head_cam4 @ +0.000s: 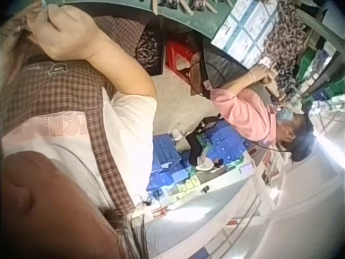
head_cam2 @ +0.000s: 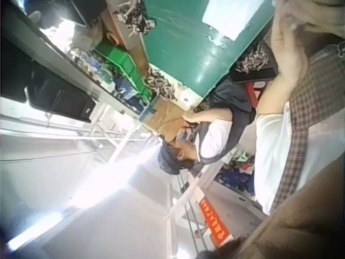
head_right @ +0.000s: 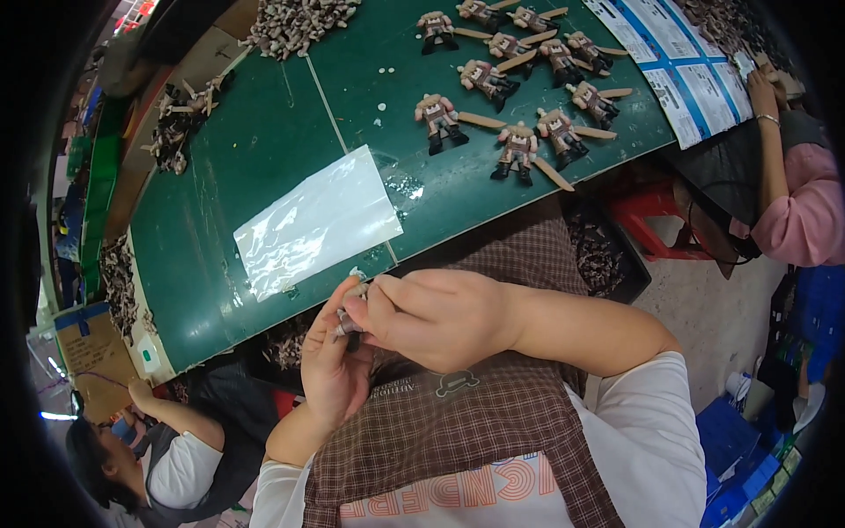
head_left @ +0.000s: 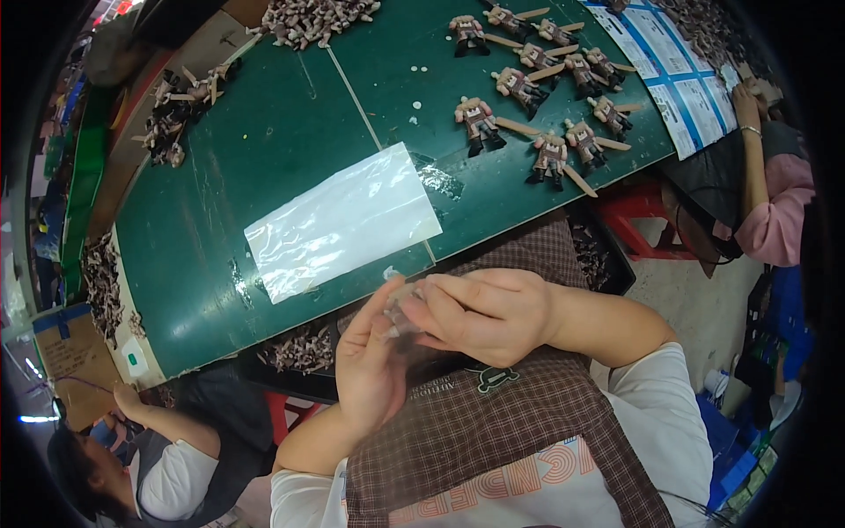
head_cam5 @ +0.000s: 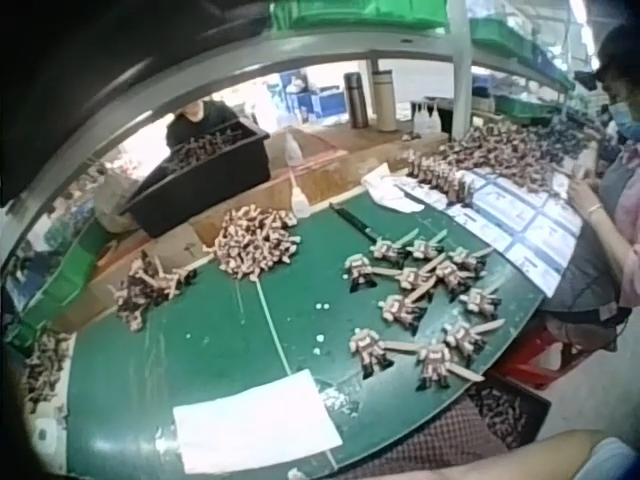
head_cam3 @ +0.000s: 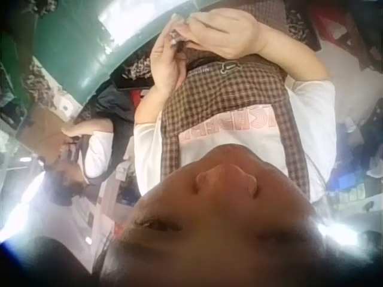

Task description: The person applies glue onto figurine bodies using a dispenser bottle, empties toy parts from a bin onto the table, and attaches the parts onto the figurines by hand.

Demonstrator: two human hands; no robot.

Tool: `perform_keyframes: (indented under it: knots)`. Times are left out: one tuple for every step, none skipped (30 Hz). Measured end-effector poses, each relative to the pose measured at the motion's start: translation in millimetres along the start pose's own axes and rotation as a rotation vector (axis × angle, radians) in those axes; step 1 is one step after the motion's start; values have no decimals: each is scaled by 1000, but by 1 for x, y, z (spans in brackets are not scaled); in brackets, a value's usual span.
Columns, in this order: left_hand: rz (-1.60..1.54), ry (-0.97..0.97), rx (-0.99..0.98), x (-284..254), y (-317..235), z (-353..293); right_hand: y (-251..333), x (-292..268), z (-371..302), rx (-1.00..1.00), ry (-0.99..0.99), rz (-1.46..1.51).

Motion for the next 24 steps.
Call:
perform_keyframes:
  knots:
    - [-30, -5, -4, -1, 0, -1, 2, -1, 0, -60, -19, -25]
    - [-34, -1, 3, -2, 0, -1, 3, -2, 3, -68, -20, -29]
    - [-37, -14, -12, -4, 1, -1, 4, -2, 5, -85, -8, -47]
    - [-41, -28, -25, -6, 1, -2, 6, -3, 7, -104, 3, -63]
    - [-44, -27, -18, -9, -1, -4, 11, -4, 11, -112, 3, -64]
    - [-51, -53, -65, -15, -1, -6, 12, 3, 17, -34, 181, 42]
    - [-58, -70, -119, -22, -2, -7, 10, 8, 24, 51, 359, 137]
    - [-83, -44, -163, -39, -4, -14, 7, 8, 33, 108, 478, 237]
    - [-82, -44, -155, -57, -14, -22, 4, 1, 50, 100, 475, 237]
    - [54, 18, -145, -75, -22, -27, -10, 2, 67, 155, 559, 151]
    - [189, 76, -131, -95, -31, -34, -28, 9, 80, 204, 643, 64]
    - [256, 17, -161, -120, -38, -39, -56, 12, 98, 261, 525, -39]
    - [326, -35, -192, -146, -44, -44, -91, 16, 117, 320, 403, -145]
    - [443, -104, -200, -175, -49, -49, -129, 29, 134, 361, 303, -230]
    - [560, -173, -208, -205, -52, -55, -166, 39, 149, 337, 246, -320]
    - [633, -238, -225, -232, -52, -57, -193, 45, 163, 214, 215, -395]
    - [636, -233, -220, -248, -48, -61, -206, 50, 171, 86, 186, -465]
    - [1253, -165, -152, -253, -58, -62, -209, 59, 173, 82, 180, -466]
    - [1867, -75, -65, -251, -66, -59, -215, 67, 174, 124, 179, -577]
    - [1881, 19, -33, -249, -64, -59, -223, 70, 174, 169, 178, -691]
    - [1788, 134, -7, -221, -65, -53, -224, 71, 175, 172, 178, -693]
    - [1537, 200, -123, -192, -63, -50, -225, 74, 176, 182, 225, -673]
    - [1283, 259, -228, -160, -63, -46, -226, 75, 177, 191, 270, -653]
    - [1221, 420, -176, -125, -67, -39, -237, 73, 177, 197, 267, -662]
Point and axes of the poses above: each hand's wrist, its own z-axis towards the middle knuckle, its own x-axis out of the palm, y = z × x, the point moved 5 cm from there along z, towards the middle knuckle, and after that the axes turned 12 degrees about x, right-handed, at the moved point
